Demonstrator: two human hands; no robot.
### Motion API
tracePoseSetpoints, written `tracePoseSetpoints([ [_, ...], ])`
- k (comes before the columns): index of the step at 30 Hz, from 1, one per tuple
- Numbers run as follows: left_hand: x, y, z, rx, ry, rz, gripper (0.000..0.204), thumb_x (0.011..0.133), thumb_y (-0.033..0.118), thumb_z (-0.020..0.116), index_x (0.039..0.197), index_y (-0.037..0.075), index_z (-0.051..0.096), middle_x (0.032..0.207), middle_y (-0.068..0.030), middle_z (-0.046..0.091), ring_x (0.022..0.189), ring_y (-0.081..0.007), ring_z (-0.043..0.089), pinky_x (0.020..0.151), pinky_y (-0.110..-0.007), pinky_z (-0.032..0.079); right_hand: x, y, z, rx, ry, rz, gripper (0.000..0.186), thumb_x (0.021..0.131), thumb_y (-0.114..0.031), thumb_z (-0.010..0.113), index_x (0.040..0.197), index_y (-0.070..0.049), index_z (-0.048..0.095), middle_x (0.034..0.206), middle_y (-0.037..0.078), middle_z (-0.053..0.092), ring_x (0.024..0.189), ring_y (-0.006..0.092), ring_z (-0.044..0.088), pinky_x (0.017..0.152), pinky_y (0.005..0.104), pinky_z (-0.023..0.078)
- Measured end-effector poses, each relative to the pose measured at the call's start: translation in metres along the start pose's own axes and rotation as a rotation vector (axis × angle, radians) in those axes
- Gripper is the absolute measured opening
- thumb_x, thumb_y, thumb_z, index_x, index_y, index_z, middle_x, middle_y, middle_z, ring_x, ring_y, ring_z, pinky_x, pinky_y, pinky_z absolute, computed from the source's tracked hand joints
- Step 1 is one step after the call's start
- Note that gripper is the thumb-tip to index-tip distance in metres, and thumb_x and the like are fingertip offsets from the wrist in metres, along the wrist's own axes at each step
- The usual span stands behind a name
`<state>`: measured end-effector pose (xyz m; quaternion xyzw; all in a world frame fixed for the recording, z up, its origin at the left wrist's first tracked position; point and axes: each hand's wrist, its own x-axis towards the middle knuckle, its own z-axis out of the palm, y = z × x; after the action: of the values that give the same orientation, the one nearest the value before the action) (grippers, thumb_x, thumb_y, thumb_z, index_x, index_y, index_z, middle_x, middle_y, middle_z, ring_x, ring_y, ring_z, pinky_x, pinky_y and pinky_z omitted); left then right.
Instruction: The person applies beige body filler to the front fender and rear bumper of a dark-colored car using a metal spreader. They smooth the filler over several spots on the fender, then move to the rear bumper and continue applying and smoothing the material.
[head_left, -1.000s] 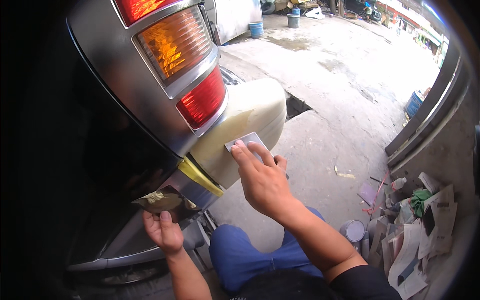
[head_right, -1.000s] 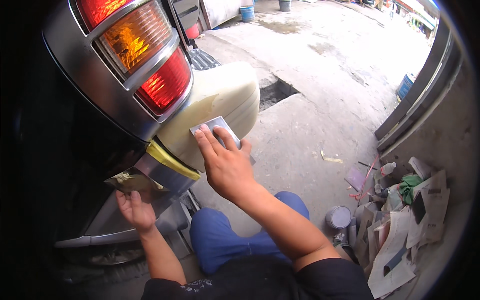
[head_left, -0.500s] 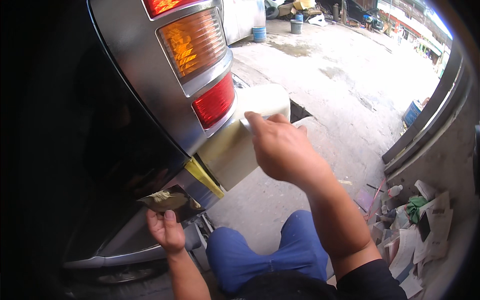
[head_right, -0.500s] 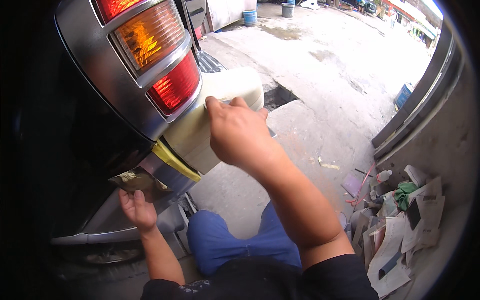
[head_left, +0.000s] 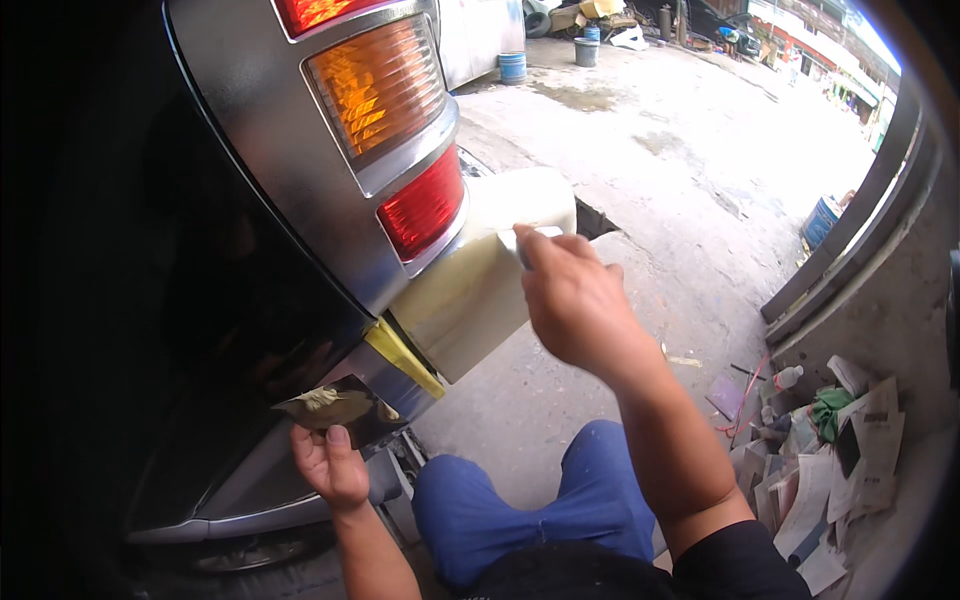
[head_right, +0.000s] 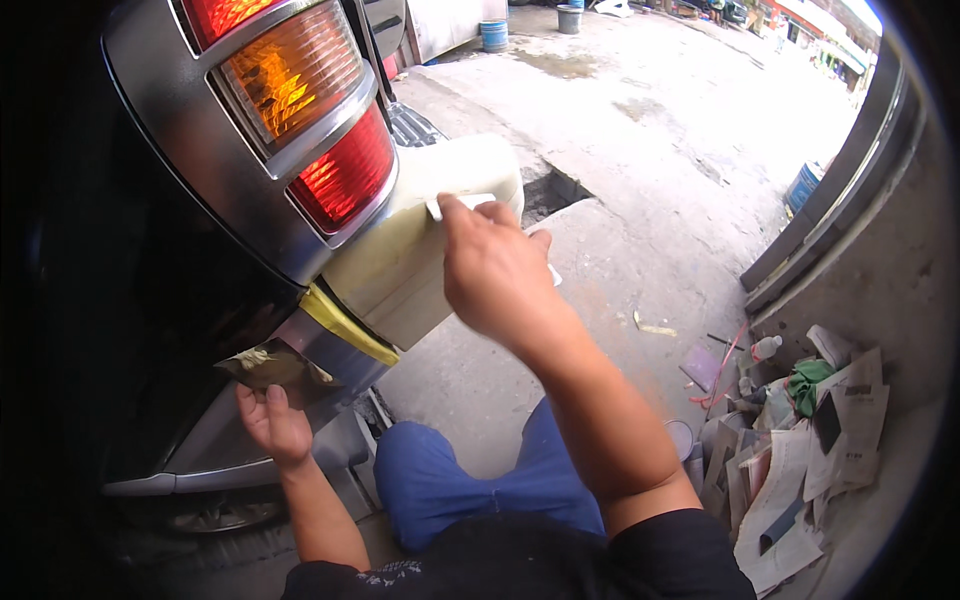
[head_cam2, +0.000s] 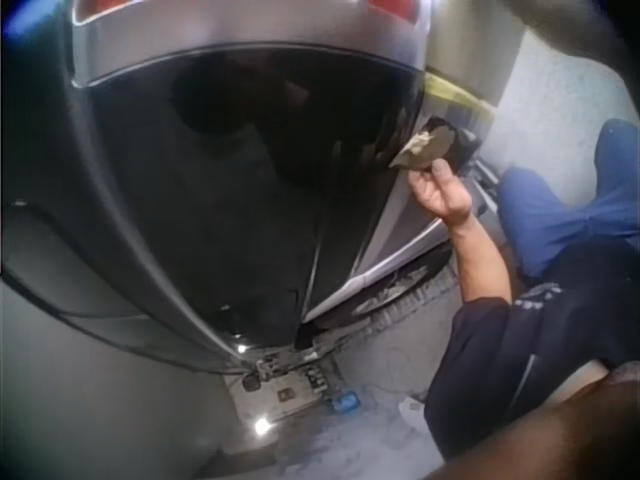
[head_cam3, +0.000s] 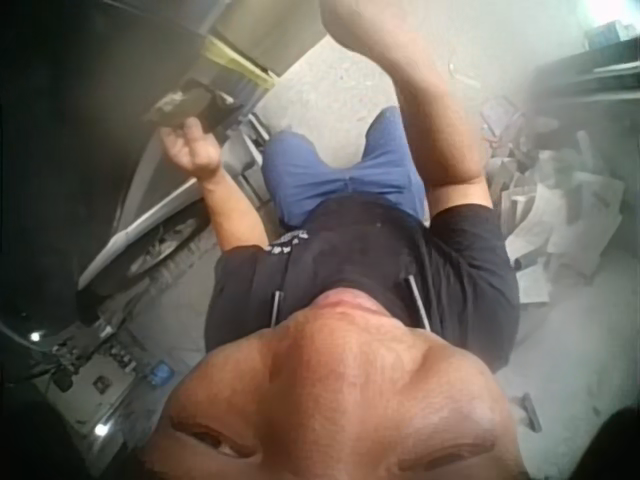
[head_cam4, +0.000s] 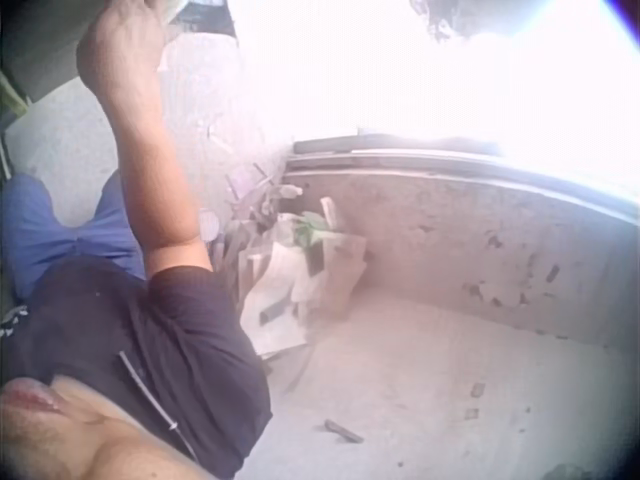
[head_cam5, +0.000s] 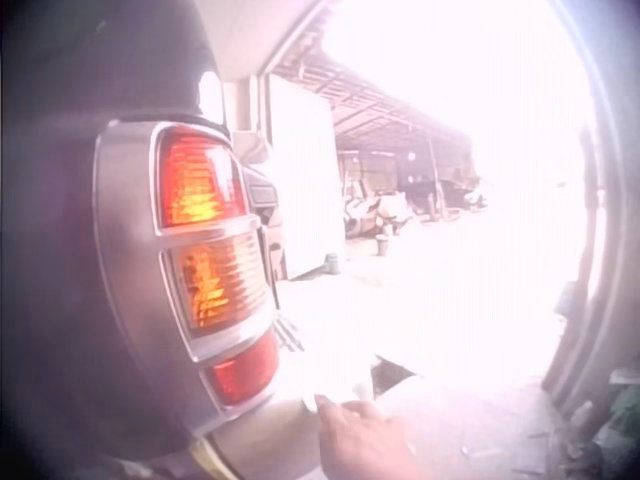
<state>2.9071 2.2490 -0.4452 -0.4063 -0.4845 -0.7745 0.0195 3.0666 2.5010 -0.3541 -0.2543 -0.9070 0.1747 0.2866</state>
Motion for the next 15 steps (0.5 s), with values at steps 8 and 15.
tracePoseSetpoints([
  [8, 0.001, 0.001, 0.0, -0.002, -0.011, -0.009, 0.035, 0.09, 0.004, 0.053, 0.123, -0.005, 0.047, 0.119, -0.0152, 0.057, 0.108, -0.0197, 0.055, 0.099, -0.034, 0.041, -0.039, -0.006, 0.034, 0.043, 0.064, -0.083, 0.045, 0.089, -0.009, 0.047, 0.133, -0.004, 0.043, 0.121, 0.008, 0.06, 0.12, 0.0299, 0.048, 0.084, 0.0563, 0.037],
  [15, 0.001, -0.002, -0.002, 0.0, -0.061, -0.012, 0.035, 0.092, 0.004, 0.051, 0.125, -0.002, 0.045, 0.124, -0.0134, 0.055, 0.113, -0.022, 0.054, 0.101, -0.037, 0.041, -0.021, 0.005, 0.039, 0.012, 0.132, 0.002, 0.042, 0.091, -0.011, 0.043, 0.133, -0.005, 0.044, 0.121, 0.009, 0.061, 0.121, 0.0299, 0.048, 0.084, 0.0557, 0.037],
])
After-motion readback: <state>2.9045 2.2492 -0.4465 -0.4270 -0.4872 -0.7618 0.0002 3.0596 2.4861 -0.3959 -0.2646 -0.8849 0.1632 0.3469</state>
